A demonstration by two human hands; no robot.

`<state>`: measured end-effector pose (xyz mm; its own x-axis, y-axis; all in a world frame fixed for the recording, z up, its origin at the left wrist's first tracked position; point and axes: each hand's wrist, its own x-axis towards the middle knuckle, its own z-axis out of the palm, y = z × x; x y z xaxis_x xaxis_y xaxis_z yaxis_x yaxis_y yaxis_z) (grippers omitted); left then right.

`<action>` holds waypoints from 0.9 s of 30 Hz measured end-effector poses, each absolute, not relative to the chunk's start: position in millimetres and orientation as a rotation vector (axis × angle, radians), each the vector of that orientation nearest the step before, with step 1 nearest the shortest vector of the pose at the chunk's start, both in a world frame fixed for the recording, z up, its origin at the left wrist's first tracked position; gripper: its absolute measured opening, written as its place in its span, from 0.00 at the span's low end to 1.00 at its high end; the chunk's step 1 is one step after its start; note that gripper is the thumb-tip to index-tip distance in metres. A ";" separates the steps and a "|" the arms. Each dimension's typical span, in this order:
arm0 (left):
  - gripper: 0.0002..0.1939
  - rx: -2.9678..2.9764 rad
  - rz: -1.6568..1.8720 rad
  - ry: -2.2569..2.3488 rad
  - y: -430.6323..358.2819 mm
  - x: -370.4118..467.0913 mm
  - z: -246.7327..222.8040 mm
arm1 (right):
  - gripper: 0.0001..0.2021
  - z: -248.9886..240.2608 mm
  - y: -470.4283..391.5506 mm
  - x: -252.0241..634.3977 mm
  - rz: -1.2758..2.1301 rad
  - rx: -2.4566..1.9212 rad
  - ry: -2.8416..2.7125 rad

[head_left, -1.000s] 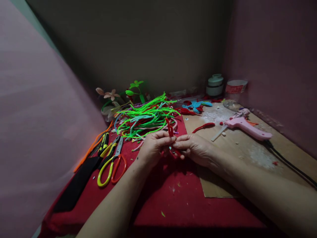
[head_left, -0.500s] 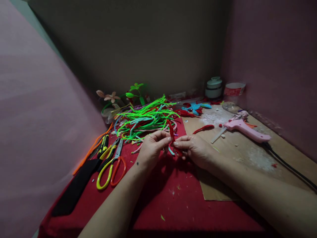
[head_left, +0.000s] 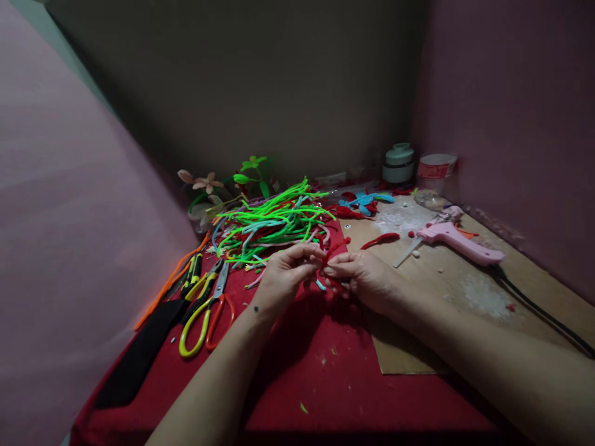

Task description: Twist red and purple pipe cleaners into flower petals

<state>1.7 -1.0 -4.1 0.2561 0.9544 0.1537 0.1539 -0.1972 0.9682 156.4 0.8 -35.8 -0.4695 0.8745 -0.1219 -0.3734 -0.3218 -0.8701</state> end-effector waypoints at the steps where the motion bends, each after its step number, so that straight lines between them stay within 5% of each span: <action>1: 0.06 1.631 1.025 1.072 -1.2 1.5 -2.1 | 0.07 -34.5 0.5 156.7 1.905 -0.783 -1.053; 20: 0.06 2.692 0.556 1.095 -9.6 -9.6 22.9 | 0.06 -29.1 -1.7 159.2 1.837 -0.894 -1.366; 27: 0.08 2.427 0.543 1.401 -13.1 -2.9 14.6 | 0.09 -28.1 -8.8 156.3 0.943 -1.078 -1.859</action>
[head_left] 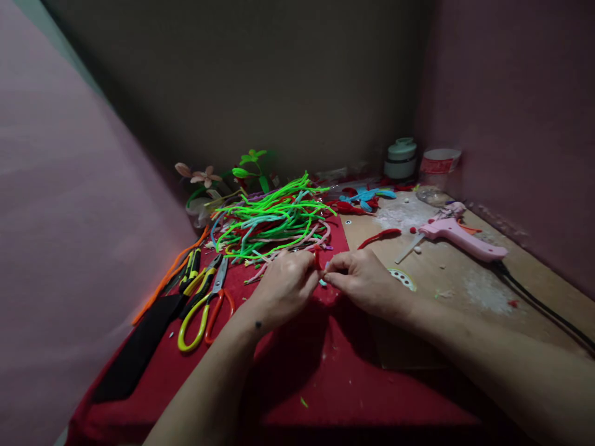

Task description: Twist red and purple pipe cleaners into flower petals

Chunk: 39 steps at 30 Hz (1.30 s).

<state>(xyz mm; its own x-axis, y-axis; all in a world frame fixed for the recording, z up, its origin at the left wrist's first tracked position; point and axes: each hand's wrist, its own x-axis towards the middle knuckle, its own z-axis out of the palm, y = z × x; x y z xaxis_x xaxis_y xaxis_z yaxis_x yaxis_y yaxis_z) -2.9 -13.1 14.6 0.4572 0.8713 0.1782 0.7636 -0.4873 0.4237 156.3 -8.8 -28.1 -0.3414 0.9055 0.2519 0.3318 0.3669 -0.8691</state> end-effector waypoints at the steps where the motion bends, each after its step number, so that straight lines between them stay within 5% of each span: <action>1: 0.09 2.226 0.576 1.420 -12.1 -2.2 12.8 | 0.10 -28.4 -11.2 156.2 0.788 -1.062 -1.909; 8: 0.16 1.149 0.798 1.138 -3.7 1.2 0.7 | 0.10 -25.8 -20.7 158.7 0.279 -0.938 -2.029; 18: 0.04 2.148 1.034 1.107 -13.3 -8.6 28.3 | 0.06 -14.2 -12.4 160.0 1.380 -0.887 -1.459; 30: 0.06 2.461 0.805 0.944 -12.8 -12.4 33.8 | 0.05 -14.8 -14.1 159.6 1.606 -0.838 -1.357; 35: 0.05 2.402 0.775 1.085 -13.8 -9.0 27.4 | 0.06 -19.2 -13.3 158.2 1.468 -0.861 -1.473; 39: 0.05 2.258 0.796 1.209 -13.3 -3.2 17.8 | 0.08 -23.9 -14.4 157.7 0.977 -0.936 -1.686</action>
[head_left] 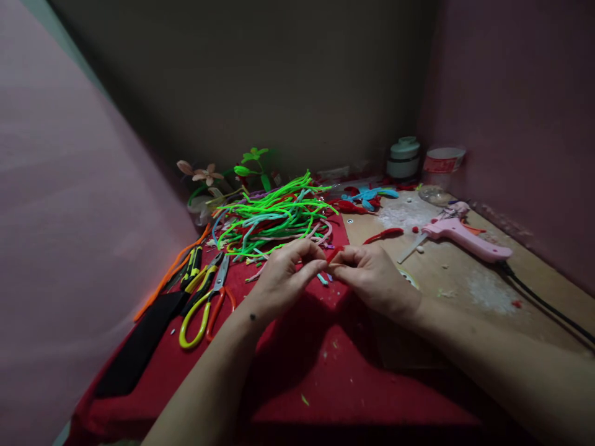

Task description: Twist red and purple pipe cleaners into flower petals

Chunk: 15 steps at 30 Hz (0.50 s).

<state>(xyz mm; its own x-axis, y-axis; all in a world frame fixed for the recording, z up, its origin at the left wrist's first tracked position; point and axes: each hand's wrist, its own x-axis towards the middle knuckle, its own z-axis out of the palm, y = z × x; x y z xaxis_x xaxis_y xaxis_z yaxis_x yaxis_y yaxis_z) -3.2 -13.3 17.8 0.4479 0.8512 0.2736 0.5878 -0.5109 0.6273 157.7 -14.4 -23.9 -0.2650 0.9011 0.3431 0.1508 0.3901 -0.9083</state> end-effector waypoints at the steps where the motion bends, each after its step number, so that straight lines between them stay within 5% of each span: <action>1: 0.05 2.229 0.814 1.209 -13.0 -1.7 16.1 | 0.08 -24.8 -15.4 157.8 0.798 -0.951 -1.751; 7: 0.05 2.197 0.778 1.274 -11.8 1.4 10.9 | 0.09 -29.7 -18.7 157.3 0.259 -0.954 -1.966; 15: 0.05 2.433 0.888 1.497 -12.5 1.4 3.9 | 0.08 -19.6 -9.8 154.8 1.302 -1.058 -1.550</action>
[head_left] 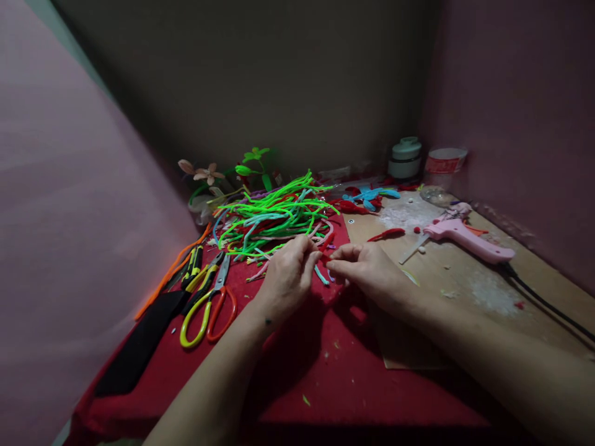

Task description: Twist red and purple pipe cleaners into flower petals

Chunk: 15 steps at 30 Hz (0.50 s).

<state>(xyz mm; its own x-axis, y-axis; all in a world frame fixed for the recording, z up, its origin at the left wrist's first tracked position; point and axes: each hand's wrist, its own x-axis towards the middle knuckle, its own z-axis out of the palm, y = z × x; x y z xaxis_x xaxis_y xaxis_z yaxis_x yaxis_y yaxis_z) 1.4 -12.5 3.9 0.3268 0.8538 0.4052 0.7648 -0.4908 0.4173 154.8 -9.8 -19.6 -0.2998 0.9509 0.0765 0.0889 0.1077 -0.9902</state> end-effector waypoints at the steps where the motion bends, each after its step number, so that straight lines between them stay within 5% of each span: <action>1: 0.06 2.411 0.914 1.500 -11.9 1.1 3.2 | 0.09 -18.5 -9.5 155.0 1.382 -1.056 -1.493; 15: 0.05 2.563 0.839 1.248 -11.3 -0.7 5.6 | 0.07 -27.1 -11.2 156.6 0.886 -1.069 -1.701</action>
<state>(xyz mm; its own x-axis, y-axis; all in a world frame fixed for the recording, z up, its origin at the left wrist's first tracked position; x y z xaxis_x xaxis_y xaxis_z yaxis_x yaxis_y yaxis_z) -0.7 -11.3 5.6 0.4917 0.7669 0.4123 0.6716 -0.6354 0.3810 156.6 -11.2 -27.1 -0.2093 0.9251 0.3169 0.2705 0.3662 -0.8904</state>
